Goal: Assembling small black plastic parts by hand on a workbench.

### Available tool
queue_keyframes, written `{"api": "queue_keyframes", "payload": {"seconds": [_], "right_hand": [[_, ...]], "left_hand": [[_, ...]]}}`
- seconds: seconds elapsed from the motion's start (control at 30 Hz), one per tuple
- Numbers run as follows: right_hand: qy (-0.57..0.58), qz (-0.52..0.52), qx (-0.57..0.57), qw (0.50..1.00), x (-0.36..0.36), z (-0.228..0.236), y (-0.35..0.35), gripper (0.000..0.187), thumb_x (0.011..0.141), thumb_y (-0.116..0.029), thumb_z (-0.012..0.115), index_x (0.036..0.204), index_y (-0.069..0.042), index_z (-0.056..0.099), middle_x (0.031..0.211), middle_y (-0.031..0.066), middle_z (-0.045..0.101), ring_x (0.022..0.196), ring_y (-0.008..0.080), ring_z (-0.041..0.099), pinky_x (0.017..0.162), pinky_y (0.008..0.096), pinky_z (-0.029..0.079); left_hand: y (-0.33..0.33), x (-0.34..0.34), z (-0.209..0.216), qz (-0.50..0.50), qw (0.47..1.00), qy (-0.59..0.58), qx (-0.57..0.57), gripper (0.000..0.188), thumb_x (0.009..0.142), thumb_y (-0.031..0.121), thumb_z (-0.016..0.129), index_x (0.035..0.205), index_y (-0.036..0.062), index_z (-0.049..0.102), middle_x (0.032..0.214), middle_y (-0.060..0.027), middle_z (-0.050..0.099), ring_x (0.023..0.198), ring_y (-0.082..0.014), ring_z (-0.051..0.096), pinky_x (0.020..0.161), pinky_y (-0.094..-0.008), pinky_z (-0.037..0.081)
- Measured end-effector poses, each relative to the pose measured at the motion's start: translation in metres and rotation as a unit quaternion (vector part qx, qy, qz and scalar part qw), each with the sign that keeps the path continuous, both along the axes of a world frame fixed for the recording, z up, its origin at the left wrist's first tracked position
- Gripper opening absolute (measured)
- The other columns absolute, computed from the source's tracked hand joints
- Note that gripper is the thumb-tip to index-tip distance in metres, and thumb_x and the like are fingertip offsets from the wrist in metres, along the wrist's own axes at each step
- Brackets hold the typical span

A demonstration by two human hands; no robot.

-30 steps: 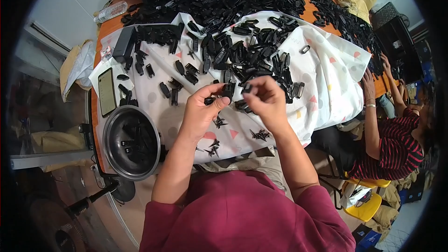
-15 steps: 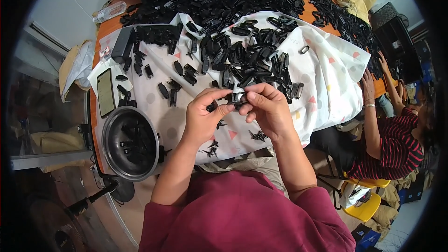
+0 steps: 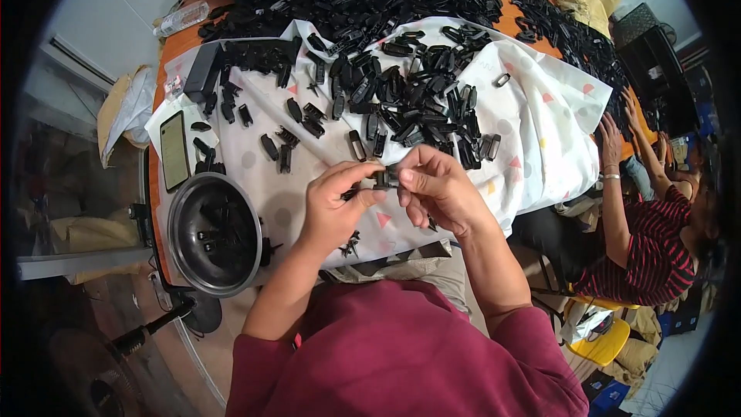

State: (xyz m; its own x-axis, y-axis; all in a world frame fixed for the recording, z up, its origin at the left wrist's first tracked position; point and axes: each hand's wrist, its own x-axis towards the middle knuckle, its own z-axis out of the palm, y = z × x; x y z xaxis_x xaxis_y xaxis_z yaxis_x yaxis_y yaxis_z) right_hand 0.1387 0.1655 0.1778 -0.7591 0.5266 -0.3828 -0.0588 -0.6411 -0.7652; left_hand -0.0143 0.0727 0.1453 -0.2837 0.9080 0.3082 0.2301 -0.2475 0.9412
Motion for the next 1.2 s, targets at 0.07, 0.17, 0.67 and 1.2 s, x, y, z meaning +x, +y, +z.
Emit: {"api": "queue_keyframes", "payload": {"seconds": [0.07,0.17,0.67,1.2], "right_hand": [[-0.03,-0.015,0.03,0.999,-0.004,0.005,-0.001,0.022,0.083,-0.016,0.059,0.094,-0.002,0.045,0.06,0.0085,0.056,0.039,0.0151,0.053,0.031,0.0219,0.038],[-0.074,-0.019,0.112,0.991,-0.008,0.003,-0.008,0.03,0.084,-0.016,0.059,0.101,-0.001,0.04,0.063,0.0086,0.056,0.042,0.0145,0.053,0.034,0.0215,0.039],[-0.206,0.092,0.451,0.864,-0.021,-0.043,-0.012,0.02,0.08,-0.018,0.062,0.089,-0.002,0.058,0.072,0.0084,0.061,0.061,0.0182,0.059,0.056,0.0292,0.046],[-0.14,-0.238,0.256,0.926,-0.039,-0.036,0.035,0.026,0.08,-0.003,0.055,0.106,-0.003,0.054,0.079,0.0053,0.059,0.062,0.0111,0.057,0.049,0.0223,0.047]], "left_hand": [[-0.001,0.009,-0.007,0.01,0.997,-0.07,-0.033,0.029,0.074,0.006,0.067,0.102,0.0014,0.061,0.088,-0.0057,0.062,0.077,-0.012,0.056,0.068,-0.0243,0.046],[-0.001,0.01,-0.007,0.021,0.972,-0.192,-0.134,0.034,0.079,0.009,0.064,0.111,0.0021,0.057,0.091,-0.0031,0.062,0.08,-0.0091,0.054,0.069,-0.0232,0.045],[-0.021,-0.012,-0.038,0.007,0.818,-0.553,-0.16,0.022,0.087,0.025,0.053,0.095,0.0042,0.056,0.076,-0.002,0.056,0.052,-0.007,0.044,0.048,-0.0207,0.037],[0.054,-0.004,-0.042,0.142,0.923,0.238,-0.266,0.026,0.075,0.025,0.064,0.093,0.0066,0.062,0.085,-0.0091,0.063,0.076,-0.0233,0.061,0.069,-0.0335,0.046]]}}
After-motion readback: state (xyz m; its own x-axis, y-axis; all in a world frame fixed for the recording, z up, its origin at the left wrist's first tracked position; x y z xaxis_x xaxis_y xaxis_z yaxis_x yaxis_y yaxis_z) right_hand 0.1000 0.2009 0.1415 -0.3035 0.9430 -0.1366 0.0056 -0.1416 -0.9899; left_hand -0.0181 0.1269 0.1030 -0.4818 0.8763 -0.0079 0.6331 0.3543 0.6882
